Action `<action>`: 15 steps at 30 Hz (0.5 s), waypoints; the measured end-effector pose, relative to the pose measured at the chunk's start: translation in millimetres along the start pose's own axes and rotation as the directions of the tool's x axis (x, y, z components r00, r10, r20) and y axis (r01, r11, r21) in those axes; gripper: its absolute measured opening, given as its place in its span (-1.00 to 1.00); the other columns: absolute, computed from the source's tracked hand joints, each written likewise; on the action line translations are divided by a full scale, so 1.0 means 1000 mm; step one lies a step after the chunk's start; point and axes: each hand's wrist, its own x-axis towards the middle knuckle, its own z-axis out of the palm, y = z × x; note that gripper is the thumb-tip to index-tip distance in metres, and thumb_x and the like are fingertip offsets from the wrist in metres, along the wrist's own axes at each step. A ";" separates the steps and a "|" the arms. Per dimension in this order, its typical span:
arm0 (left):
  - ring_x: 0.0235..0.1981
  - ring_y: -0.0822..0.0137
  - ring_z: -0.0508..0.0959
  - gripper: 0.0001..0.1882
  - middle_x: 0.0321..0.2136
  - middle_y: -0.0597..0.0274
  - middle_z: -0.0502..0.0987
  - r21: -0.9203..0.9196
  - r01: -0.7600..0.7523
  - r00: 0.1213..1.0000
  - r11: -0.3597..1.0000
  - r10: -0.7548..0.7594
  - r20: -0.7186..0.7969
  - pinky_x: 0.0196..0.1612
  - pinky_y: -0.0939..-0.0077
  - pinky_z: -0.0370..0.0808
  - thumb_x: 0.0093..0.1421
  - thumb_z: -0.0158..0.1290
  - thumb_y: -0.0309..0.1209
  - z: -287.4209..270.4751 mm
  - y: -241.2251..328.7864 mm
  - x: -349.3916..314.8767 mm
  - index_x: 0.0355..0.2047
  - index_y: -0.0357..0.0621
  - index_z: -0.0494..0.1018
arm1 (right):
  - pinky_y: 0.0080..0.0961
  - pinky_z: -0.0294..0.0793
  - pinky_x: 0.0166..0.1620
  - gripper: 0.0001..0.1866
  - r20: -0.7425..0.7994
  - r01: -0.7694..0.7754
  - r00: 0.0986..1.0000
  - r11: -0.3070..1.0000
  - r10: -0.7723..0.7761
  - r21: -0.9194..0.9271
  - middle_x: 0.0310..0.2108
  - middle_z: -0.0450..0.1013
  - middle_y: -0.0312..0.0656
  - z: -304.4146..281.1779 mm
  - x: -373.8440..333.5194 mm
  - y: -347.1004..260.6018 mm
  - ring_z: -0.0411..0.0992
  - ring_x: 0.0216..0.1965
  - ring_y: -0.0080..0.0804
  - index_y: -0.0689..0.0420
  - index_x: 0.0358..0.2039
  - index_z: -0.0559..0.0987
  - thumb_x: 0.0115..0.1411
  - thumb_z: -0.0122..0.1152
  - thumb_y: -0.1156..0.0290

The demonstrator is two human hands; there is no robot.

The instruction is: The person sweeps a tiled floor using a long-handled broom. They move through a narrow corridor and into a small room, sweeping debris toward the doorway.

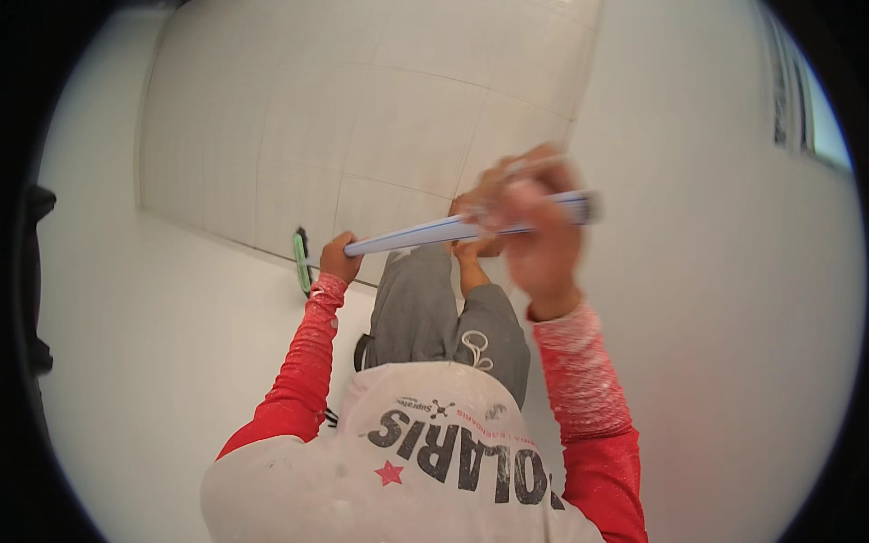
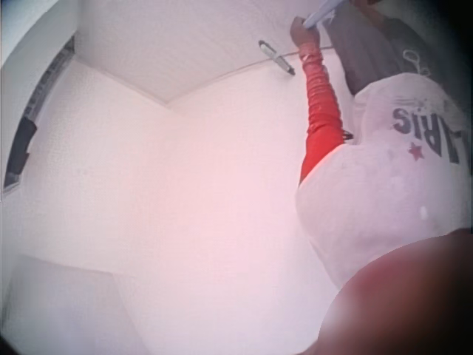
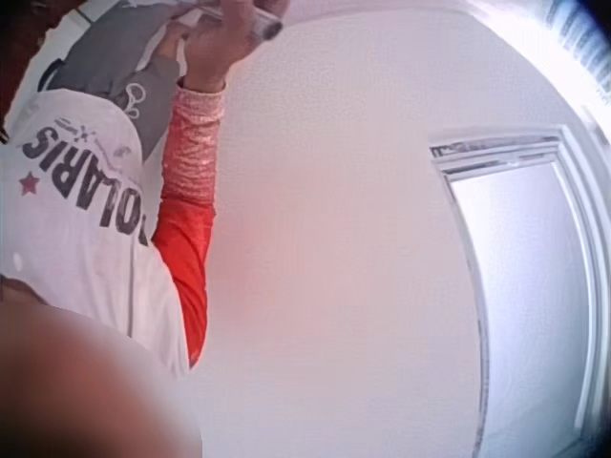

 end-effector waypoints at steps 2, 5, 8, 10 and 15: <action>-0.48 -0.14 0.46 -0.61 -0.60 -0.06 0.45 -0.029 0.153 0.988 0.988 -0.153 0.018 -0.44 0.08 0.35 0.14 0.16 -0.14 0.012 -0.009 0.020 -0.61 -0.17 0.36 | -0.32 0.47 -0.29 -0.87 0.027 -0.164 0.986 0.986 0.165 -0.030 -0.59 0.29 -0.25 0.004 0.042 0.015 0.32 -0.53 -0.47 0.10 -0.43 0.35 0.19 0.06 0.37; -0.48 -0.15 0.45 -0.61 -0.60 -0.10 0.43 -0.016 0.122 0.986 0.992 -0.123 -0.114 -0.41 0.06 0.34 0.16 0.11 -0.15 0.060 0.011 0.109 -0.62 -0.19 0.36 | -0.38 0.49 -0.30 -0.86 0.162 -0.176 0.966 0.971 0.203 -0.162 -0.53 0.35 -0.19 -0.005 0.112 -0.006 0.37 -0.47 -0.44 0.16 -0.47 0.39 0.13 0.15 0.43; -0.47 -0.07 0.48 -0.69 -0.59 -0.01 0.46 -0.278 0.044 0.975 0.960 -0.102 -0.199 -0.35 0.07 0.34 0.14 0.07 -0.22 0.106 0.080 0.183 -0.62 -0.16 0.44 | -0.39 0.42 -0.40 -0.84 0.393 0.033 0.918 0.976 0.055 -0.213 -0.51 0.35 -0.16 0.000 0.157 -0.066 0.38 -0.48 -0.35 0.18 -0.55 0.38 0.13 0.10 0.49; -0.43 -0.01 0.51 -0.73 -0.57 0.04 0.49 -0.401 -0.138 0.969 0.906 0.040 -0.245 -0.31 0.13 0.39 0.13 0.05 -0.21 0.116 0.165 0.233 -0.59 -0.10 0.49 | -0.39 0.30 -0.44 -0.87 0.492 0.171 0.870 0.919 0.028 -0.355 -0.59 0.27 -0.22 0.008 0.171 -0.127 0.22 -0.61 -0.42 0.03 -0.55 0.29 0.12 -0.02 0.39; -0.35 -0.02 0.54 -0.62 -0.50 0.03 0.53 -0.459 -0.342 0.922 0.820 0.198 -0.333 -0.26 0.16 0.46 0.20 0.04 -0.10 0.051 0.351 0.257 -0.61 -0.12 0.45 | -0.44 0.26 -0.50 -0.80 0.707 0.471 0.706 0.727 0.029 -0.500 -0.62 0.27 -0.29 0.060 0.127 -0.269 0.21 -0.67 -0.46 0.03 -0.48 0.43 0.11 -0.01 0.18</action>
